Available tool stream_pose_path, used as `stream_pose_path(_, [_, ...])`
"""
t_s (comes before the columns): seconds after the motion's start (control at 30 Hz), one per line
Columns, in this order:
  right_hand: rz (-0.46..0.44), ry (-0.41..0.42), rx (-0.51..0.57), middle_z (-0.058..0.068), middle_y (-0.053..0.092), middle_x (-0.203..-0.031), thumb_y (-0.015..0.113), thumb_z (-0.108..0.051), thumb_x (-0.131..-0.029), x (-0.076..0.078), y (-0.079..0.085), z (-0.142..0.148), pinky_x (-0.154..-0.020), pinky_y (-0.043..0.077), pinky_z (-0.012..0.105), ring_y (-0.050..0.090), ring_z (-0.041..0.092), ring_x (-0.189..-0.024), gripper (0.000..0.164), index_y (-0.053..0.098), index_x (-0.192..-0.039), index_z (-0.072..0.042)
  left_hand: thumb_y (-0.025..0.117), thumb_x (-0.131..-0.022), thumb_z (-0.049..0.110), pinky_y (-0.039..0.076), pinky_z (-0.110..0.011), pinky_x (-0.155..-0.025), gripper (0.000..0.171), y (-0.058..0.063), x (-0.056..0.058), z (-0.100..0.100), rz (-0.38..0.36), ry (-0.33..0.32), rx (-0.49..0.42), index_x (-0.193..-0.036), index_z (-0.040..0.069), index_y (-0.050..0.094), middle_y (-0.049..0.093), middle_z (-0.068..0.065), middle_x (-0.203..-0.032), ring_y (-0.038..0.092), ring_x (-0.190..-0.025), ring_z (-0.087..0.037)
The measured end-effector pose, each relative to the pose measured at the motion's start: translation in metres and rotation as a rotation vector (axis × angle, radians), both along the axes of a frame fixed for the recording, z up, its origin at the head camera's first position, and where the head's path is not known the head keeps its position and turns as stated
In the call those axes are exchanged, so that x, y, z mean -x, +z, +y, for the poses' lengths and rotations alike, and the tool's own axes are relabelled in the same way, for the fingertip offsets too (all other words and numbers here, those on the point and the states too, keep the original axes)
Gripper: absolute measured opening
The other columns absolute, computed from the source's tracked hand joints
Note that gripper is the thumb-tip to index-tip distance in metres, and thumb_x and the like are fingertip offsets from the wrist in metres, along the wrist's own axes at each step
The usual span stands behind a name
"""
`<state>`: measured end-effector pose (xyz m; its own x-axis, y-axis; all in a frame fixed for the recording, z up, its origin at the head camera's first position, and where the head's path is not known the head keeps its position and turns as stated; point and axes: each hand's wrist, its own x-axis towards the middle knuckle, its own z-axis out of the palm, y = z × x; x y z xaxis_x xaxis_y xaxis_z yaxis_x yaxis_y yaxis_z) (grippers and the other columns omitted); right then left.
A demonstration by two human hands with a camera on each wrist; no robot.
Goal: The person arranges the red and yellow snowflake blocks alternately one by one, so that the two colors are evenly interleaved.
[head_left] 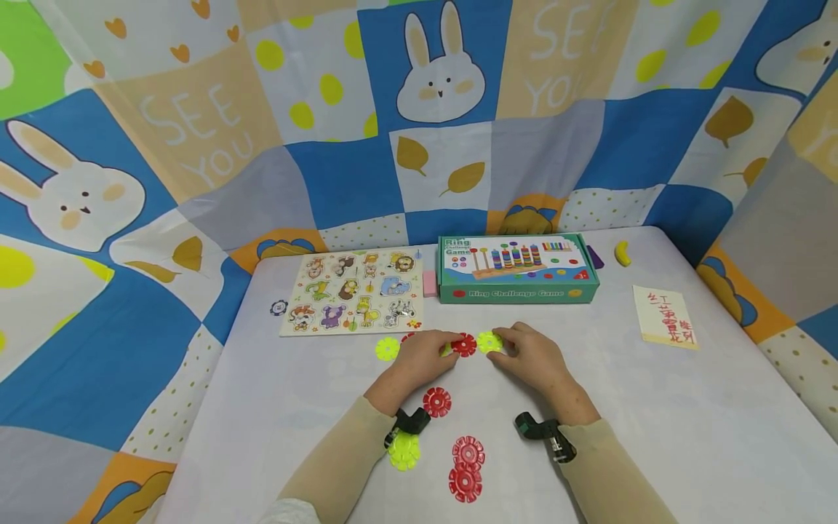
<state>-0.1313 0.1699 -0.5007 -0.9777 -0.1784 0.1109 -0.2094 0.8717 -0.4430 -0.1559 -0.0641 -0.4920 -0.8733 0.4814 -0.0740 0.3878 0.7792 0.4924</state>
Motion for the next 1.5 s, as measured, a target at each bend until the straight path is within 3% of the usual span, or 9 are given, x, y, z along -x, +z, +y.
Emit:
stream_pose_path(0.17, [-0.006, -0.004, 0.019, -0.005, 0.047, -0.075, 0.075, -0.044, -0.077, -0.002, 0.002, 0.0, -0.056, 0.035, 0.03, 0.043, 0.013, -0.067, 0.051, 0.067, -0.12, -0.017, 0.061, -0.089, 0.035, 0.041, -0.028, -0.07, 0.04, 0.0, -0.001, 0.0, 0.002, -0.004, 0.001, -0.129, 0.032, 0.058, 0.061, 0.01, -0.118, 0.049, -0.083, -0.009])
stream_pose_path(0.43, [-0.002, -0.003, 0.024, -0.005, 0.045, -0.074, 0.074, -0.045, -0.077, -0.002, 0.003, -0.001, -0.054, 0.034, 0.029, 0.042, 0.013, -0.066, 0.049, 0.067, -0.119, -0.019, 0.061, -0.09, 0.035, 0.04, -0.029, -0.067, 0.04, 0.001, -0.001, 0.0, 0.002, -0.004, 0.013, -0.13, 0.032, 0.058, 0.057, 0.01, -0.089, 0.048, -0.072, -0.01])
stream_pose_path(0.63, [-0.013, -0.004, 0.019, -0.004, 0.046, -0.075, 0.073, -0.046, -0.078, -0.003, 0.005, -0.002, -0.055, 0.034, 0.029, 0.042, 0.012, -0.066, 0.049, 0.067, -0.119, -0.021, 0.062, -0.089, 0.036, 0.041, -0.029, -0.07, 0.039, 0.002, -0.002, -0.001, 0.006, 0.006, 0.013, -0.128, 0.032, 0.059, 0.061, 0.012, -0.104, 0.049, -0.079, -0.009])
stream_pose_path(0.77, [-0.018, 0.002, 0.016, -0.004, 0.046, -0.075, 0.073, -0.046, -0.078, -0.003, 0.007, -0.003, -0.054, 0.035, 0.029, 0.042, 0.012, -0.066, 0.048, 0.067, -0.119, -0.021, 0.062, -0.089, 0.036, 0.041, -0.029, -0.068, 0.039, 0.001, -0.002, -0.001, 0.007, 0.005, 0.012, -0.128, 0.031, 0.059, 0.059, 0.012, -0.097, 0.049, -0.076, -0.01])
stream_pose_path(1.0, [-0.011, 0.003, 0.013, -0.004, 0.045, -0.075, 0.074, -0.046, -0.078, -0.004, 0.005, -0.002, -0.054, 0.034, 0.028, 0.041, 0.012, -0.065, 0.048, 0.068, -0.119, -0.022, 0.062, -0.089, 0.035, 0.042, -0.028, -0.071, 0.039, 0.001, -0.003, -0.001, 0.012, 0.001, 0.007, -0.128, 0.031, 0.06, 0.061, 0.011, -0.112, 0.049, -0.08, -0.009])
stream_pose_path(1.2, [-0.018, 0.004, 0.017, -0.005, 0.045, -0.075, 0.073, -0.047, -0.078, -0.004, 0.003, -0.002, -0.054, 0.034, 0.029, 0.042, 0.012, -0.066, 0.05, 0.067, -0.12, -0.022, 0.062, -0.09, 0.034, 0.041, -0.029, -0.062, 0.035, 0.005, -0.003, -0.007, -0.028, 0.009, -0.051, -0.124, 0.03, 0.063, 0.054, 0.009, -0.079, 0.049, -0.069, -0.01])
stream_pose_path(1.5, [-0.027, -0.009, 0.024, -0.004, 0.045, -0.074, 0.073, -0.049, -0.078, -0.001, 0.003, -0.001, -0.054, 0.033, 0.029, 0.042, 0.013, -0.067, 0.049, 0.067, -0.12, -0.024, 0.062, -0.09, 0.03, 0.037, -0.029, -0.056, 0.028, 0.01, -0.002, -0.023, -0.033, 0.04, -0.175, -0.117, 0.028, 0.067, 0.048, 0.003, -0.066, 0.044, -0.063, -0.013])
